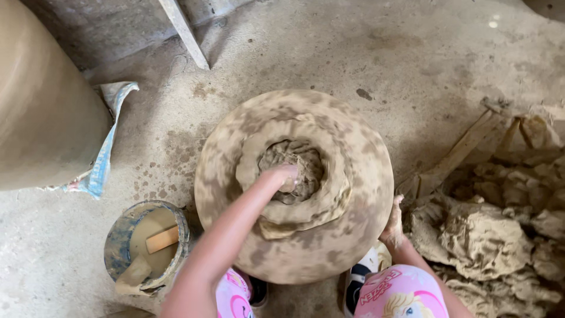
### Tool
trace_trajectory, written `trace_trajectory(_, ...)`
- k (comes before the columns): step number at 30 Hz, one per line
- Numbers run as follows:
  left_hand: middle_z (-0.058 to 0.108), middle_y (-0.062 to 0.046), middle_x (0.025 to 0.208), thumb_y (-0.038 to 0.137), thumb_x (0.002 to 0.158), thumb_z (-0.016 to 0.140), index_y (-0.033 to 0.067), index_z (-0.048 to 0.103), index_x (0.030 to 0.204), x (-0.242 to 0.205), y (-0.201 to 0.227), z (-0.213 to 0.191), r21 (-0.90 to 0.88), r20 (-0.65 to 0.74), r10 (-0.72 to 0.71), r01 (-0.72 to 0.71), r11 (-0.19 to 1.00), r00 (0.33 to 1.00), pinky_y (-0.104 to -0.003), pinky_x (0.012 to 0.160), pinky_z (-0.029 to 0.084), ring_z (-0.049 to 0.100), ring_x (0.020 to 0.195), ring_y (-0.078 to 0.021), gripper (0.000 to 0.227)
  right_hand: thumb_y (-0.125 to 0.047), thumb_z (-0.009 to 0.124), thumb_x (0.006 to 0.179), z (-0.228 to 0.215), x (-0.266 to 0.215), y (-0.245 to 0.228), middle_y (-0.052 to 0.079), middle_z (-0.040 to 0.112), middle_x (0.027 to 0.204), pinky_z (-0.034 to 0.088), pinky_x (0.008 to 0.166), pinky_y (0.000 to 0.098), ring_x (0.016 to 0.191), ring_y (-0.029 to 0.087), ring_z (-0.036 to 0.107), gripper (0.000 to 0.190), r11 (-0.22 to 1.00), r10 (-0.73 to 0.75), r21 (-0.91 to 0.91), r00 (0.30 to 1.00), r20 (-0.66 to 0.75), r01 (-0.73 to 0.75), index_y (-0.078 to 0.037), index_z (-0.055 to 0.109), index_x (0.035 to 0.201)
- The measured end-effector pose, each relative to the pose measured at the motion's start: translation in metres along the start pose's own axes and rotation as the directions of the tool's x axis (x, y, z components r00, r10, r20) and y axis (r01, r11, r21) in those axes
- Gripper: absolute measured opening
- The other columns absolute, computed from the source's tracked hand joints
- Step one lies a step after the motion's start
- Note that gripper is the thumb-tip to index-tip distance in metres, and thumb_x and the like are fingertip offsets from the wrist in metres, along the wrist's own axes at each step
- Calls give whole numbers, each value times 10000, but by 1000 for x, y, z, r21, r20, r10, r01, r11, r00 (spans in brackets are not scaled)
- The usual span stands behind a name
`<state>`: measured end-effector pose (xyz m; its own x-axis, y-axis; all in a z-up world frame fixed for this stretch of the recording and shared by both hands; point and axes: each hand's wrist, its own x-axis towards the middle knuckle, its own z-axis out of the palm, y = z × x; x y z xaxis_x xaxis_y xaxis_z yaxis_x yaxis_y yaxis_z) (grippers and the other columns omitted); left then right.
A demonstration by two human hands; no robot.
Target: The person places a lump of clay on a pottery wheel and centers it by hand. They then pull up the walls of the clay to form a cylinder, hollow out the center, and use a sponge to refine the shape.
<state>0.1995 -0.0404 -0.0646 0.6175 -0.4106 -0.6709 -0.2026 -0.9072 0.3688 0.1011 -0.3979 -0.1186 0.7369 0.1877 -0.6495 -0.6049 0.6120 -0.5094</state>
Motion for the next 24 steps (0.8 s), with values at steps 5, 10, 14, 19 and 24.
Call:
trace_trajectory(5, 619, -111, 827, 29, 919, 505, 27, 657, 884, 16, -26, -52, -333, -106, -37, -1, 943, 994, -272, 538, 441, 480, 626, -172, 156, -881, 261, 866, 4, -3, -5, 102, 505, 1540, 381, 1133, 574, 1359, 331, 497, 1008, 991, 91, 86, 991, 96, -99, -169, 421, 1561)
trace_trajectory(10, 631, -115, 836, 38, 919, 514, 29, 661, 885, 12, -12, 17, -4, -69, -18, 17, 1000, 997, -279, 549, 444, 486, 632, -174, 152, -880, 223, 821, 16, -1, -22, 97, 490, 1547, 363, 1124, 584, 1366, 346, 489, 1032, 997, 40, 55, 993, 108, -46, -183, 392, 1562)
trace_trajectory(14, 641, -117, 842, 45, 920, 521, 30, 665, 886, 15, -35, -28, -268, 14, -51, 53, 962, 999, -285, 558, 446, 490, 637, -176, 149, -890, 268, 855, 3, 4, -18, 91, 455, 1605, 346, 1182, 542, 1425, 323, 460, 1064, 995, -86, 57, 985, 148, 78, -138, 353, 1604)
trace_trajectory(19, 654, -121, 851, 54, 921, 529, 32, 670, 887, 4, -14, 27, -32, -123, -38, 34, 999, 992, -292, 569, 449, 496, 643, -178, 146, -896, 253, 839, -7, 15, -20, 121, 466, 1587, 365, 1161, 542, 1406, 324, 482, 1104, 996, -64, 71, 996, 69, 59, -83, 358, 1579)
trace_trajectory(24, 667, -125, 859, 62, 921, 538, 34, 674, 889, 5, -47, -29, -322, -1, -97, 91, 942, 995, -299, 579, 452, 502, 648, -181, 143, -882, 230, 841, -8, 24, -28, 179, 500, 1537, 398, 1140, 566, 1385, 344, 504, 1109, 995, -93, 44, 995, -37, 94, -29, 387, 1532)
